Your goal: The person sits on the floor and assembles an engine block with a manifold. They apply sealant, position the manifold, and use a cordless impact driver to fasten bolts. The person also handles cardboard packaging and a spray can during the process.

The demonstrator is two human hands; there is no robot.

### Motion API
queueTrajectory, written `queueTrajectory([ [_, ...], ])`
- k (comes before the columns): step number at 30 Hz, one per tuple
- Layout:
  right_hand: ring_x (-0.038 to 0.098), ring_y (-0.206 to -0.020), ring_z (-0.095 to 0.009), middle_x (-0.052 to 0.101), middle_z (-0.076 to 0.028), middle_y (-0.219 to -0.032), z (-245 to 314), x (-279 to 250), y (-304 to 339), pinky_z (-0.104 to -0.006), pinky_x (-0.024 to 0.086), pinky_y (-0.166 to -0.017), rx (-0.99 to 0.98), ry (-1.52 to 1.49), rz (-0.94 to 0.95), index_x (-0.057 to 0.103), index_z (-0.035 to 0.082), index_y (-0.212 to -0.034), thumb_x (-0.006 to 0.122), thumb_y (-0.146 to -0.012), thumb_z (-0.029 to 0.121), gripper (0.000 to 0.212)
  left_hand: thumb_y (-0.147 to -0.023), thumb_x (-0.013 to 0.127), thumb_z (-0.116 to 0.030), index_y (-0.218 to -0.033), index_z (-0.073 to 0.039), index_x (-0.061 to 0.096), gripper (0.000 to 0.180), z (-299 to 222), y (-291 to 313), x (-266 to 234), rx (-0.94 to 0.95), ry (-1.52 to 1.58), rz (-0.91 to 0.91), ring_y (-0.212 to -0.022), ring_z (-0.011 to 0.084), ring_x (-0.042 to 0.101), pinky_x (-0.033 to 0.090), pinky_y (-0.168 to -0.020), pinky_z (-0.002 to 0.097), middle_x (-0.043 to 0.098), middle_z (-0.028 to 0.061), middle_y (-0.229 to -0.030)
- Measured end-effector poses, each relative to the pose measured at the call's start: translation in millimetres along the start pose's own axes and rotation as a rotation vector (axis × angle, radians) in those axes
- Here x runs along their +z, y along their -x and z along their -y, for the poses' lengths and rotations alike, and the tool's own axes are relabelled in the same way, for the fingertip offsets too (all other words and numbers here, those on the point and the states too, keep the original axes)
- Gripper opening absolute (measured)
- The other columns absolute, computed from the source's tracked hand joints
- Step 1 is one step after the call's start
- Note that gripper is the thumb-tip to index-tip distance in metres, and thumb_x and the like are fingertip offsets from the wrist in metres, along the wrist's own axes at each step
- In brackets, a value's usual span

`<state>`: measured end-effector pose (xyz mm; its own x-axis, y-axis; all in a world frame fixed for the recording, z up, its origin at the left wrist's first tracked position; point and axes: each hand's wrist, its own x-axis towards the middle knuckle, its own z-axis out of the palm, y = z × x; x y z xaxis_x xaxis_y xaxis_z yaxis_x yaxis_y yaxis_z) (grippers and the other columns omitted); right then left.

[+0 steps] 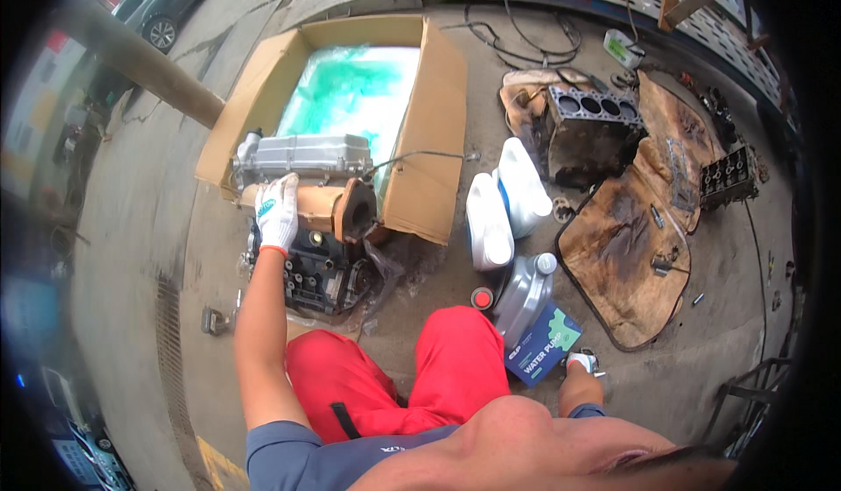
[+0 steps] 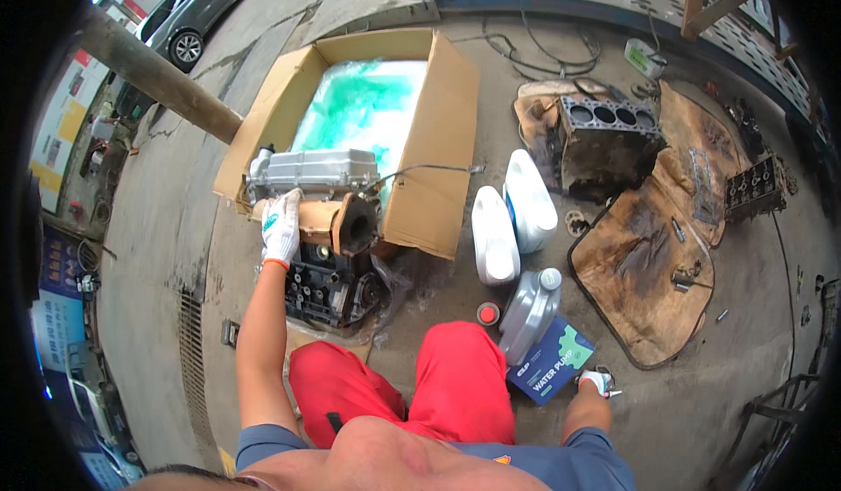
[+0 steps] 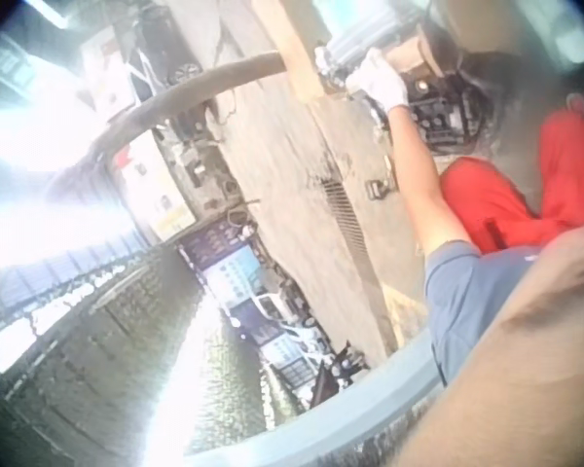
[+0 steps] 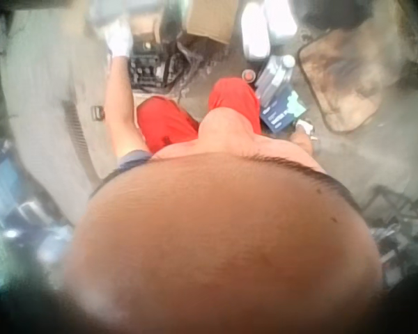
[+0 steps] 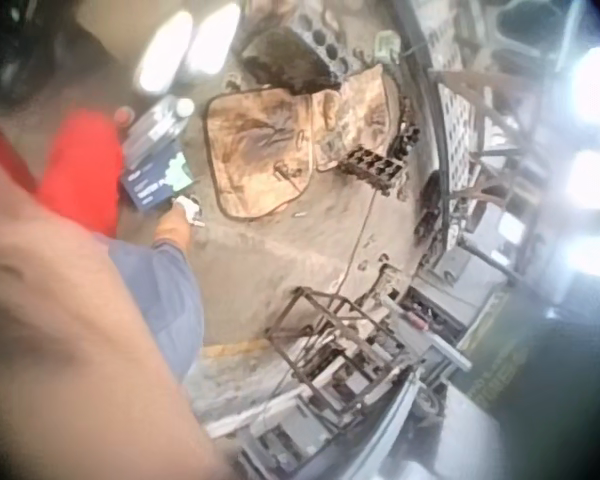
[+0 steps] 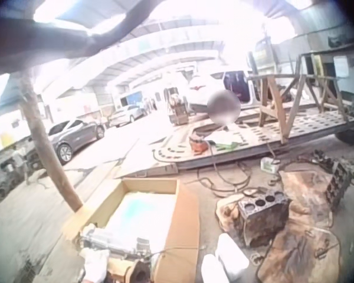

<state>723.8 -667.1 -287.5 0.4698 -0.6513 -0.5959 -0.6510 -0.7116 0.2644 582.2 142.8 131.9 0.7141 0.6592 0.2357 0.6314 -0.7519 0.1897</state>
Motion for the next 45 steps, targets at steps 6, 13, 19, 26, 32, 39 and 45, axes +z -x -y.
queueTrajectory([
  [6,0.068,-0.127,-0.027,0.065,-0.016,-0.146,-50.1,-7.2,-99.9,-0.0434,0.054,-0.107,0.369,-0.78,-0.335,0.052,0.011,-0.148,0.076,-0.09,0.02,0.063,-0.116,0.036,-0.046,-0.136,-0.013,0.071,0.052,-14.9,-16.8,36.9,0.14,0.08,-0.078,-0.133,0.0307,0.06,0.03,-0.126,0.049,0.071,0.0093,-0.137],
  [13,0.07,-0.1,-0.037,0.068,-0.018,-0.134,-98.7,-114.1,-15.5,-0.0551,0.059,-0.078,-0.058,-1.334,-0.005,0.057,0.004,-0.148,0.072,-0.098,0.033,0.06,-0.115,0.046,-0.041,-0.134,-0.014,0.073,0.043,-7.7,2.1,11.6,0.105,0.26,-0.18,-0.128,0.0294,0.064,0.034,-0.124,0.0463,0.074,0.0101,-0.132],
  [19,0.061,-0.101,-0.011,0.064,-0.008,-0.138,-33.1,-258.9,158.3,-0.0213,0.05,-0.079,-0.903,-1.392,-0.182,0.037,0.004,-0.169,0.064,-0.108,0.039,0.075,-0.111,0.061,-0.038,-0.13,-0.001,0.071,0.043,-45.4,21.1,-20.2,0.008,0.724,-0.278,-0.117,0.0378,0.068,0.052,-0.108,0.0449,0.074,0.0201,-0.125],
  [26,0.066,-0.092,-0.011,0.071,-0.008,-0.114,53.9,-323.5,444.4,-0.026,0.053,-0.077,-1.635,-0.793,0.691,0.042,-0.008,-0.161,0.059,-0.099,0.015,0.068,-0.113,0.057,-0.041,-0.156,-0.004,0.05,0.057,-132.0,89.9,-66.0,0.305,1.386,0.498,-0.111,0.0206,0.067,0.054,-0.102,0.0372,0.064,0.0112,-0.142],
  [32,0.066,-0.079,-0.01,0.072,-0.005,-0.102,189.6,-254.2,647.5,-0.0263,0.054,-0.065,-1.567,0.045,0.974,0.051,-0.003,-0.154,0.063,-0.105,0.025,0.058,-0.109,0.062,-0.037,-0.135,-0.005,0.064,0.041,-36.4,100.8,-104.9,-0.206,1.503,0.611,-0.078,0.014,0.075,0.057,-0.062,0.025,0.077,0.0083,-0.109],
  [39,0.065,-0.069,-0.009,0.066,-0.003,-0.085,283.4,-147.1,702.8,-0.0269,0.052,-0.058,-1.601,0.527,0.854,0.062,0.003,-0.133,0.06,-0.111,0.034,0.038,-0.102,0.072,-0.029,-0.118,-0.002,0.072,0.032,93.0,77.9,-27.2,-0.576,1.34,0.665,-0.067,0.0153,0.073,0.058,-0.057,0.0271,0.075,0.0069,-0.086],
  [45,0.066,-0.071,-0.016,0.071,-0.009,-0.089,327.4,-72.3,719.6,-0.0353,0.055,-0.066,-1.75,0.408,0.658,0.069,0.0,-0.13,0.064,-0.107,0.043,0.049,-0.102,0.071,-0.027,-0.114,-0.004,0.074,0.027,154.6,77.4,26.2,-0.655,1.123,0.388,-0.063,0.012,0.068,0.055,-0.058,0.0272,0.074,0.0042,-0.086],
])
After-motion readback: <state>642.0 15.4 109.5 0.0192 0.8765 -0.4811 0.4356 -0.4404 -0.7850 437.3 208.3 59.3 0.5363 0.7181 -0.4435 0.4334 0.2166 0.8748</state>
